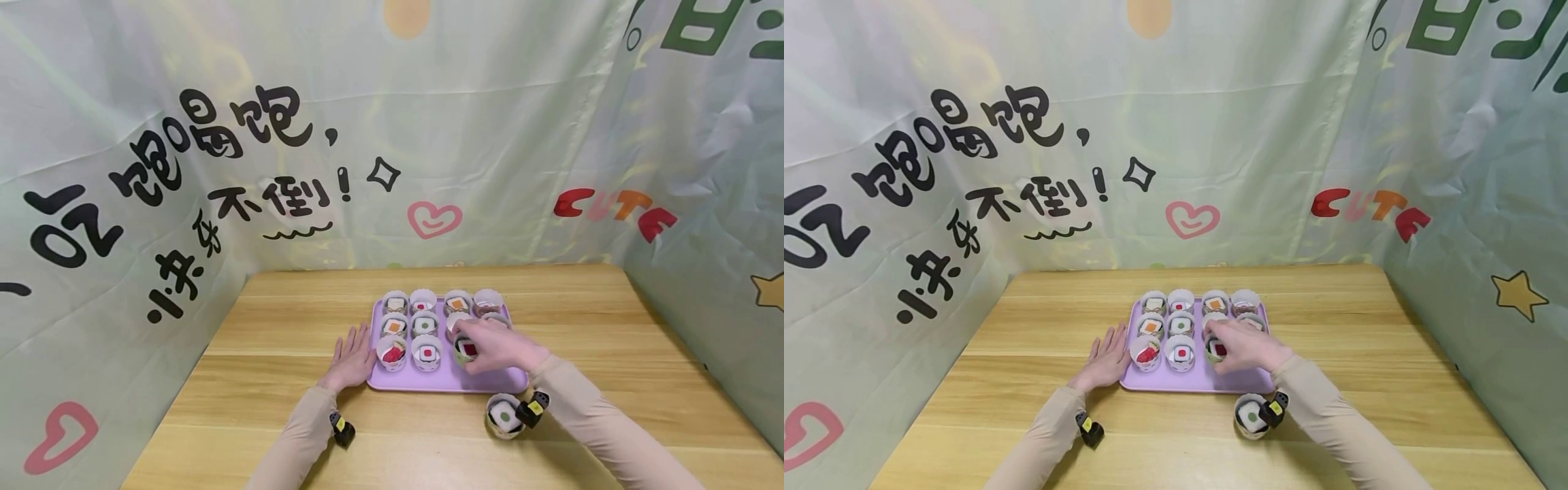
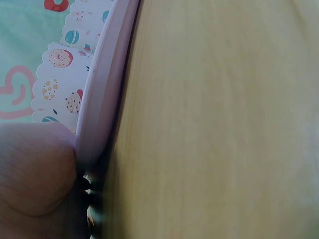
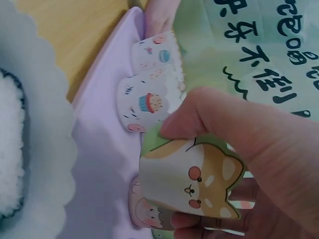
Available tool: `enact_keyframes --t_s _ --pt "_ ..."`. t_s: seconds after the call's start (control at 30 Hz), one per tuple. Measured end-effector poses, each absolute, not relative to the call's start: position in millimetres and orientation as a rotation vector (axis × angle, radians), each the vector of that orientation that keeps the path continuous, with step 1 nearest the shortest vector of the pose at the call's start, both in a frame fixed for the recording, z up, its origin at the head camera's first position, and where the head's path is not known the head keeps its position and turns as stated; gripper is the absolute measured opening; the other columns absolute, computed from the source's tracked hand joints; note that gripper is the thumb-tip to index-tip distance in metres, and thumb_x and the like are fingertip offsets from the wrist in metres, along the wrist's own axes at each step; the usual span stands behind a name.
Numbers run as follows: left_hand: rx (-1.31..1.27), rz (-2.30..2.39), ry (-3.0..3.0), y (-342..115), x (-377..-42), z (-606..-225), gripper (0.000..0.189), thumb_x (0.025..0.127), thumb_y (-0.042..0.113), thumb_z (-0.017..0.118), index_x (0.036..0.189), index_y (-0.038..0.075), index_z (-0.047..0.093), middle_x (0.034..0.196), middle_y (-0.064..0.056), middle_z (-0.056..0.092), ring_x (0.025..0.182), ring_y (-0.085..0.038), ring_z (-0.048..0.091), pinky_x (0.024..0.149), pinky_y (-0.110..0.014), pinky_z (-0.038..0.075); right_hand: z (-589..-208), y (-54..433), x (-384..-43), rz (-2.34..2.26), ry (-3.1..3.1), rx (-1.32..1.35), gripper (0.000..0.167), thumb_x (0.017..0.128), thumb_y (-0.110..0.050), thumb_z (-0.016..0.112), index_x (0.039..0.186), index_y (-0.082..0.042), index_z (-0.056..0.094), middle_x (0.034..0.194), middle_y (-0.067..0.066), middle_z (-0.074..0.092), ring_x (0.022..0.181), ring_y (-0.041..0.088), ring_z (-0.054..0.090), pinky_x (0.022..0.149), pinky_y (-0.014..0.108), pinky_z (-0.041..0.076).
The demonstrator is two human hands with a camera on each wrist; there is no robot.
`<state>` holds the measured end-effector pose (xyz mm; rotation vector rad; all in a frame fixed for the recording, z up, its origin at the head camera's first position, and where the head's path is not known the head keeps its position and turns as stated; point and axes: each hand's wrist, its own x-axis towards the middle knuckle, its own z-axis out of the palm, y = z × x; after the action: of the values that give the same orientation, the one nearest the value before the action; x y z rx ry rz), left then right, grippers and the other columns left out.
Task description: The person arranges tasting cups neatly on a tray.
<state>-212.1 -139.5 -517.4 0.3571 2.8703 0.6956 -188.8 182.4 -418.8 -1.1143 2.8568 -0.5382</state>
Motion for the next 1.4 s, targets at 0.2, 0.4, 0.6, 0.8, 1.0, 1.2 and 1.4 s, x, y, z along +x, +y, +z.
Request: enact_keyframes --t_s 0.2,0.4,0.6,0.8,1.0,1.2,1.4 --pt "0.352 0.687 2.865 -139.9 -213.3 -519.6 0.064 0.107 0.035 0.029 0.162 0.005 0.014 0.171 -0.011 0.008 0.16 -0.032 0.0 0.128 -0.056 -0.005 -422.0 177.1 -187.9 -0.523 2.856 -1.01 0.045 0.068 -0.015 0.082 0.107 -0.007 0.061 0.091 -0.002 0.065 0.068 0.004 0.049 0.055 0.018 0.043" --pt "0.347 0.678 2.866 -139.3 -213.6 -519.7 0.064 0.107 0.036 0.028 0.162 0.006 0.013 0.172 -0.011 0.007 0.16 -0.031 -0.001 0.128 -0.055 -0.005 -423.2 170.0 -184.5 -0.426 2.898 -0.928 0.046 0.069 -0.018 0.085 0.108 -0.008 0.062 0.091 0.001 0.068 0.07 0.009 0.056 0.06 0.022 0.049" --pt "0.353 0.688 2.87 -139.7 -214.0 -518.9 0.064 0.107 0.035 0.028 0.162 0.005 0.014 0.172 -0.012 0.008 0.16 -0.032 0.0 0.128 -0.056 -0.005 -426.9 165.9 -183.9 -0.352 2.919 -0.964 0.041 0.068 -0.018 0.088 0.101 -0.009 0.064 0.076 -0.004 0.06 0.067 0.008 0.051 0.059 0.022 0.046" --pt "0.356 0.697 2.867 -140.2 -213.1 -518.4 0.064 0.107 0.036 0.029 0.162 0.006 0.015 0.172 -0.011 0.008 0.16 -0.032 0.0 0.128 -0.056 -0.005 -427.0 161.8 -181.4 -0.318 2.932 -0.962 0.039 0.068 -0.017 0.089 0.098 -0.008 0.065 0.07 -0.005 0.055 0.061 0.007 0.046 0.055 0.021 0.041" --pt "0.356 0.682 2.873 -140.2 -214.8 -519.6 0.063 0.107 0.034 0.029 0.162 0.006 0.015 0.172 -0.012 0.008 0.16 -0.032 0.001 0.128 -0.056 -0.004 -423.5 160.7 -179.3 -0.316 2.931 -0.928 0.054 0.068 -0.02 0.09 0.114 -0.003 0.068 0.079 0.001 0.064 0.062 0.008 0.049 0.056 0.022 0.045" --pt "0.357 0.683 2.868 -140.1 -214.8 -520.1 0.064 0.107 0.035 0.029 0.162 0.006 0.015 0.172 -0.011 0.008 0.16 -0.032 0.0 0.128 -0.056 -0.004 -423.3 160.5 -179.1 -0.312 2.94 -0.917 0.046 0.069 -0.02 0.09 0.108 -0.006 0.069 0.076 0.0 0.062 0.06 0.008 0.049 0.054 0.021 0.043" --pt "0.353 0.675 2.859 -139.7 -212.6 -518.0 0.064 0.106 0.034 0.029 0.162 0.006 0.013 0.172 -0.011 0.007 0.16 -0.032 0.0 0.128 -0.056 -0.005 -424.6 159.8 -177.5 -0.227 3.004 -0.926 0.047 0.068 -0.023 0.09 0.108 -0.008 0.07 0.084 0.001 0.061 0.066 0.011 0.05 0.057 0.023 0.044"
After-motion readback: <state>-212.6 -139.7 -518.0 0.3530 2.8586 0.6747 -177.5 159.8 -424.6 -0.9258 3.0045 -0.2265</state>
